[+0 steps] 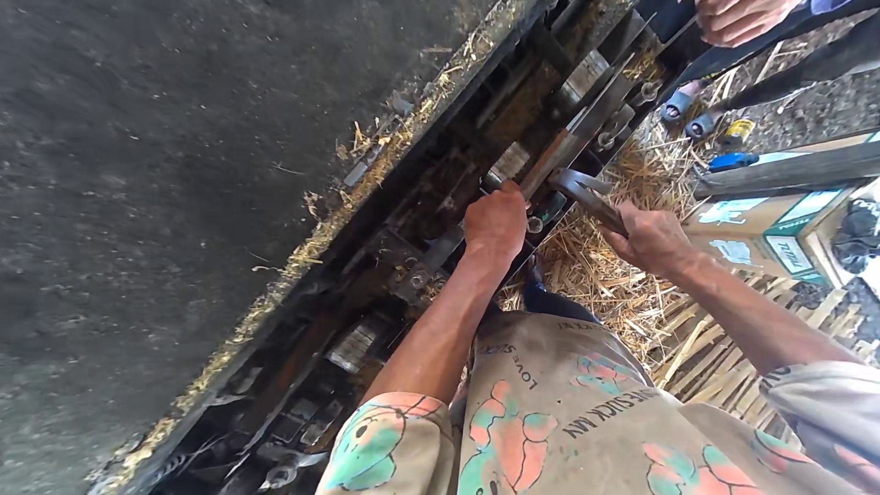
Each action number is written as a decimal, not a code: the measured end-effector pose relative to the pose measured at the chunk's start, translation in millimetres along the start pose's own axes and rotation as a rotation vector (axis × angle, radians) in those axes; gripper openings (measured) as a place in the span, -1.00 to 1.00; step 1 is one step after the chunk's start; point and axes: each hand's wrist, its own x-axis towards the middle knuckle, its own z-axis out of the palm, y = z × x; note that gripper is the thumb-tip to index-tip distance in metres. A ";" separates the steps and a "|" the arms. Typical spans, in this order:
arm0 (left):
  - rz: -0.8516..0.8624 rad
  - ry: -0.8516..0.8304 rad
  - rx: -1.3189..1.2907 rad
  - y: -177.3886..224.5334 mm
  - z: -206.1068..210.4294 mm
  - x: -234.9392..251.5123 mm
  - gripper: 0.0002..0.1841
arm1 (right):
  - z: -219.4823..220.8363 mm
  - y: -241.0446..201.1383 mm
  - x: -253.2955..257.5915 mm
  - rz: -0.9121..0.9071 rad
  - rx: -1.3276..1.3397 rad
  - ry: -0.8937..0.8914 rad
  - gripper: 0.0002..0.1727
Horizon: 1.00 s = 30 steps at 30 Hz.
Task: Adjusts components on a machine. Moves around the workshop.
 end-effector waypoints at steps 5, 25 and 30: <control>-0.009 -0.015 0.003 2.9 -0.7 -2.9 -0.66 | -0.5 -0.1 0.1 0.019 0.012 -0.016 -0.55; 0.051 -0.033 0.027 -2.7 -4.0 3.8 -0.46 | -10.3 10.2 3.7 -0.050 0.458 0.220 -0.53; 0.030 -0.001 0.061 0.5 -1.2 1.7 -0.45 | -17.8 9.7 28.1 -0.082 0.351 0.103 -0.52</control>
